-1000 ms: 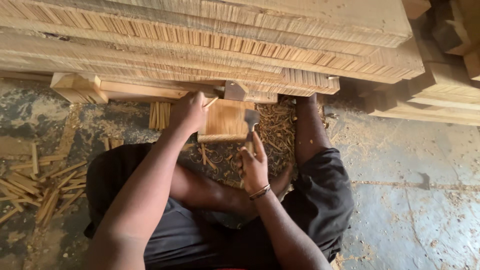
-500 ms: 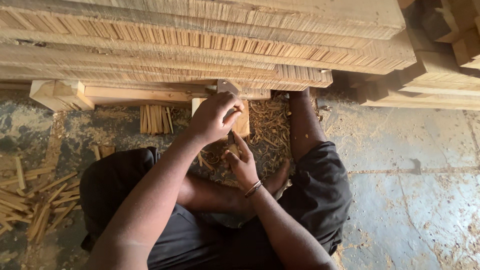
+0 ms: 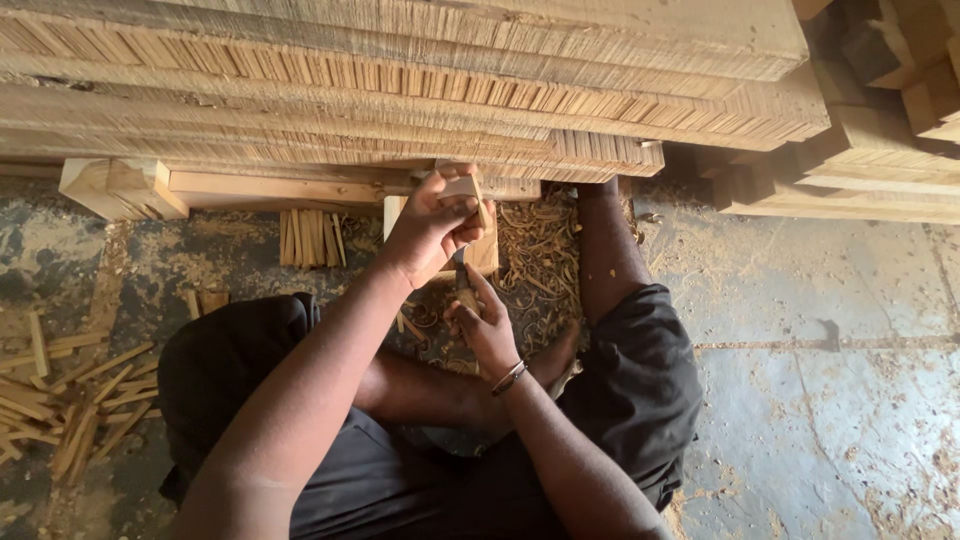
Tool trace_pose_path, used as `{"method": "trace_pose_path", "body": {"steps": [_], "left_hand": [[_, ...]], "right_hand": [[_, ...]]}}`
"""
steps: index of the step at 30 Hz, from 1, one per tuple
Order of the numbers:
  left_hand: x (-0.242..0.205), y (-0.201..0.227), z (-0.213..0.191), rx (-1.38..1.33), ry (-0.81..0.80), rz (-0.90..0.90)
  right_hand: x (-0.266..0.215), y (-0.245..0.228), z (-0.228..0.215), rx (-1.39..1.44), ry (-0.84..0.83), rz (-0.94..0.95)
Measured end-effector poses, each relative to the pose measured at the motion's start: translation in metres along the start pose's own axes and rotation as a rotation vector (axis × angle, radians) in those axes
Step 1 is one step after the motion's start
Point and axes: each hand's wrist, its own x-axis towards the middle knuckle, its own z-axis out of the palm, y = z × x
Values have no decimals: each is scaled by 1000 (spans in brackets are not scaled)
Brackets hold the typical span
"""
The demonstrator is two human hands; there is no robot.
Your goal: The person uses a chisel to shape the ends of small wooden sticks held in a wooden block while sitting on the floor surrounded by shavings.
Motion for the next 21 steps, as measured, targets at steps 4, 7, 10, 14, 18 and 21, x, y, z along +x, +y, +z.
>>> {"method": "trace_pose_path", "body": {"steps": [4,7,10,14,18,21], "left_hand": [[4,-3,-11,-139,-45,-41],[5,-2,-13,-134,-37,-45],[1,3,-9,-10,6,-30],[1,26,-10,94,14,-87],[-1,79,-55,753,233,-157],[-23,115,-111,1186,485,-240]], "right_hand": [[-1,-3,3,1,2,1],[-2,-6,4,-9,25,30],[-3,-8,5,-19,31,26],[-1,-7,4,-38,37,7],[-1,1,0,21,-1,-38],[5,1,0,7,-33,-49]]}}
